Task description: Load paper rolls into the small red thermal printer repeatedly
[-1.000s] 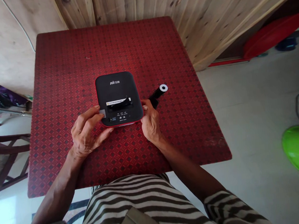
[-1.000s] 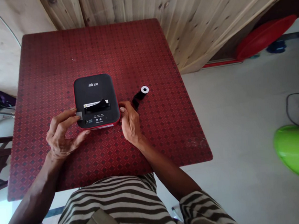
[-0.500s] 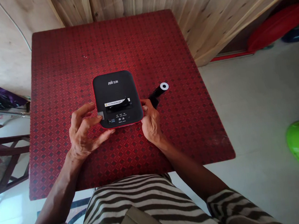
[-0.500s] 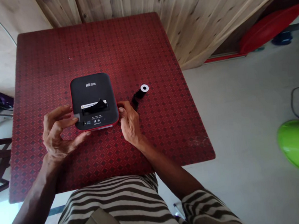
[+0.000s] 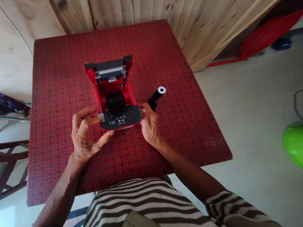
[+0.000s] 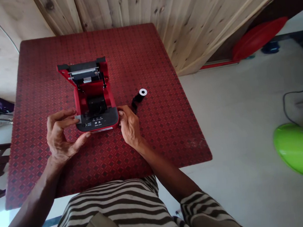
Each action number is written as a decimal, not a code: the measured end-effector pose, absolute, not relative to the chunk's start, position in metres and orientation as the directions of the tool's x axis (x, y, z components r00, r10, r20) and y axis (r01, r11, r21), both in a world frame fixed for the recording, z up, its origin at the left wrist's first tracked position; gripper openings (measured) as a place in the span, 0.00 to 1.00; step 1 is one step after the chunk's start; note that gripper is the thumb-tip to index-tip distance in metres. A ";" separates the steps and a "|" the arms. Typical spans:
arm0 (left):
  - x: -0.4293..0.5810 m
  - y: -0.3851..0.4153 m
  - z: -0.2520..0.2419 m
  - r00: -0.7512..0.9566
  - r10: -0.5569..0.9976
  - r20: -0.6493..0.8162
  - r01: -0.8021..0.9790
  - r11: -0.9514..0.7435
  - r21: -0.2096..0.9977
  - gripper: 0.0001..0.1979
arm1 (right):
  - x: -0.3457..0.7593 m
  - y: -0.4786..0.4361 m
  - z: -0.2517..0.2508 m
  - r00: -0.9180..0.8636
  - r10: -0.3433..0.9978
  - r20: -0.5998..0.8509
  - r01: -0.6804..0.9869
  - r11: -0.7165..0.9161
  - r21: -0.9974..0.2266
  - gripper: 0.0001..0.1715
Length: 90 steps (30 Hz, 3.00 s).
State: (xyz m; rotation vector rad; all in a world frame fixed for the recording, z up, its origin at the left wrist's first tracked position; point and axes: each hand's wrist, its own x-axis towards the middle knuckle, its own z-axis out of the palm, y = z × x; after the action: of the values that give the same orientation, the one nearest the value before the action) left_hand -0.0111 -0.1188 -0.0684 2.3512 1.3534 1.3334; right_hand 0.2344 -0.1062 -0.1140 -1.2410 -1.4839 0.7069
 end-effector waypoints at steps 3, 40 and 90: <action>-0.011 -0.121 -0.071 0.224 0.730 0.646 0.645 -0.608 0.463 0.25 | 0.238 -0.111 -0.104 0.051 0.942 0.333 0.364 0.293 -0.884 0.32; -0.011 -0.126 -0.081 0.319 0.723 0.613 0.671 -0.629 0.393 0.34 | 0.254 -0.088 0.031 -0.382 0.849 0.364 0.537 0.525 -0.660 0.15; -0.009 -0.126 -0.083 0.325 0.745 0.582 0.677 -0.613 0.407 0.37 | 0.202 -0.040 0.027 -0.636 0.760 -0.131 0.767 0.605 -0.215 0.18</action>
State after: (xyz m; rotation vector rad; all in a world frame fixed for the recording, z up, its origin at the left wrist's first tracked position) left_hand -0.0091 -0.1264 -0.0827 2.4832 1.3364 1.1674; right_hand 0.2024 -0.0399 0.0266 -1.3501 -2.8370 0.4004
